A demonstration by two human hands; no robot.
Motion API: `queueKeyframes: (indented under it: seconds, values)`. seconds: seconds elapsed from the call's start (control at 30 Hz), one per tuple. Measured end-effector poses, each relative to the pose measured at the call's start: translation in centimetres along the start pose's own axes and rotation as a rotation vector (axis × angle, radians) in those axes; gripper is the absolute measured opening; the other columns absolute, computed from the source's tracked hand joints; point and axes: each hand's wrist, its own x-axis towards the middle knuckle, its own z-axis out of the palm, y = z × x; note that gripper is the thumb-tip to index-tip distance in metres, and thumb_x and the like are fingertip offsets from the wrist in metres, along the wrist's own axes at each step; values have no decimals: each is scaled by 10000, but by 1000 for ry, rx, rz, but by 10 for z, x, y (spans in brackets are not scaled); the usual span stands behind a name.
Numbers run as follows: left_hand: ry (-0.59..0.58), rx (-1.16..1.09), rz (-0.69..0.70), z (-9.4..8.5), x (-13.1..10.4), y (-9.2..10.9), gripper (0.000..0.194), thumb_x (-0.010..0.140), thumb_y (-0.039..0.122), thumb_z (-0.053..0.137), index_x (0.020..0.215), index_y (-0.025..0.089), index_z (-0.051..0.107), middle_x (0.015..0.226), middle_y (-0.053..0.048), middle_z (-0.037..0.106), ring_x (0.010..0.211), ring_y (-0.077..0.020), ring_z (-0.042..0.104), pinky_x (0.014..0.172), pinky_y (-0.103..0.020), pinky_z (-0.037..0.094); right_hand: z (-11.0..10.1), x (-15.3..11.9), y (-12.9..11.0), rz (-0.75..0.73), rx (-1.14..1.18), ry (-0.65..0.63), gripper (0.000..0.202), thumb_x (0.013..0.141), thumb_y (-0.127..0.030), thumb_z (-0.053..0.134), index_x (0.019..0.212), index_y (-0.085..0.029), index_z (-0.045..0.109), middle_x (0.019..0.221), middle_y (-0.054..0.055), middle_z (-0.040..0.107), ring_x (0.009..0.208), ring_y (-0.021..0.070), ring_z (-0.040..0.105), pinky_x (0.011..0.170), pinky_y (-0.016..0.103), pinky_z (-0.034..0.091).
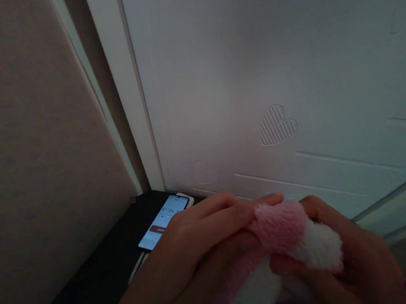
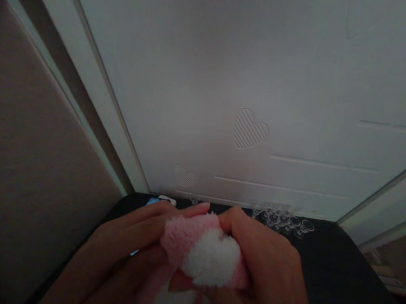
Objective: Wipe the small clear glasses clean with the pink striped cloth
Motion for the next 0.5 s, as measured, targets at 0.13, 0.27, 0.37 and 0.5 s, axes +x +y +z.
queueKeyframes:
  seconds: [0.13, 0.27, 0.37, 0.5]
  values:
    - [24, 42, 4, 2, -1, -14, 420, 914, 212, 440, 1299, 377, 450, 1190, 25, 606, 1028, -153, 579, 854, -258, 486, 10, 3, 1, 15, 42, 23, 77, 750, -241, 614, 818, -264, 587, 623, -70, 594, 486, 104, 517, 440, 183, 379]
    - [61, 102, 20, 2, 0, -26, 451, 899, 189, 448, 1317, 356, 434, 1237, 5, 588, 1075, -178, 561, 904, -307, 465, 15, 4, 3, 7, 15, -20, 219, 735, -80, 550, 882, -242, 571, 711, -59, 606, 585, 106, 531, 517, 185, 366]
    - [56, 158, -51, -2, -1, -30, 473, 876, 218, 498, 1312, 384, 425, 1238, 35, 593, 1033, -181, 584, 892, -301, 469, 18, 5, 3, 10, -5, -31, 140, 756, -105, 562, 830, -223, 558, 671, -61, 582, 578, 105, 515, 525, 197, 338]
    - [67, 104, -135, -9, -6, -35, 450, 859, 264, 540, 1272, 413, 440, 1138, 72, 640, 904, -167, 619, 744, -239, 500, 26, 6, 1, 39, -49, -30, 64, 836, -263, 555, 795, -214, 556, 687, -44, 597, 617, 118, 535, 552, 217, 356]
